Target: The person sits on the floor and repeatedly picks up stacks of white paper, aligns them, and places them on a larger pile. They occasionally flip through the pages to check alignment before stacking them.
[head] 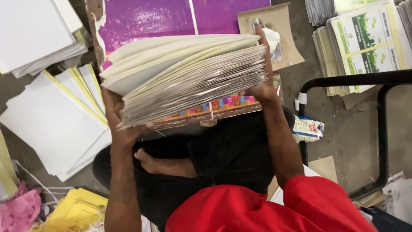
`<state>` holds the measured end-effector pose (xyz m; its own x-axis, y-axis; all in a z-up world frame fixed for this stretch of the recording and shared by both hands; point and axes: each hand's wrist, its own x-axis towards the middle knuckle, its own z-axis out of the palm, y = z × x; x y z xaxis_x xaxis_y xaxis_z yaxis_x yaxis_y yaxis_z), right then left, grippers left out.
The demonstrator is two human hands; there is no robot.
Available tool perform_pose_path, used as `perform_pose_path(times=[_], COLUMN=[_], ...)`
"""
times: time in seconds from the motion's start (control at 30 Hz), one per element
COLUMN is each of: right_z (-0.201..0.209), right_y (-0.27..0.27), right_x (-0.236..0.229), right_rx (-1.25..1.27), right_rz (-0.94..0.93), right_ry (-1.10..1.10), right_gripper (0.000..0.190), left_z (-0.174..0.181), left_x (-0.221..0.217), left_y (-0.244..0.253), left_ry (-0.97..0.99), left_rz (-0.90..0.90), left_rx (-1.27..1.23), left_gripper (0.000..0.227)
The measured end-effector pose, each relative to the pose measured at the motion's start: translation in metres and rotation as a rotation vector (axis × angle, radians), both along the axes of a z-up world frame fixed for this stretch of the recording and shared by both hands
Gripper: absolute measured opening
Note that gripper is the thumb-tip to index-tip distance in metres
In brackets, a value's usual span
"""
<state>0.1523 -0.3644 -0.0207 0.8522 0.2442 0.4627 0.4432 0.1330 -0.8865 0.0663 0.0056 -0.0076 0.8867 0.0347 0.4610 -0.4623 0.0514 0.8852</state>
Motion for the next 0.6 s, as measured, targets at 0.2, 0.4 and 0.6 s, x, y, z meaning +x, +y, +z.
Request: perform_pose_path(times=[0.2,0.4,0.6], right_z=[-0.043,-0.055,-0.032], right_y=[0.013,0.004,-0.026], right_x=[0.035,0.043,0.007], right_rx=[-0.049,0.076,-0.32], right_rz=[-0.042,-0.129,-0.124], right_ry=[0.414,0.411,0.367], right_gripper=[0.112,0.069,0.085], left_z=[-0.035,-0.037,-0.002], left_x=[0.047,0.045,0.022], left_y=[0.005,0.005,0.012], left_ry=[0.413,0.332,0.33], left_rz=[0.065,0.119,-0.064], left_rx=[-0.143,-0.121,-0.018], left_gripper=[0.078,0.061,0.082])
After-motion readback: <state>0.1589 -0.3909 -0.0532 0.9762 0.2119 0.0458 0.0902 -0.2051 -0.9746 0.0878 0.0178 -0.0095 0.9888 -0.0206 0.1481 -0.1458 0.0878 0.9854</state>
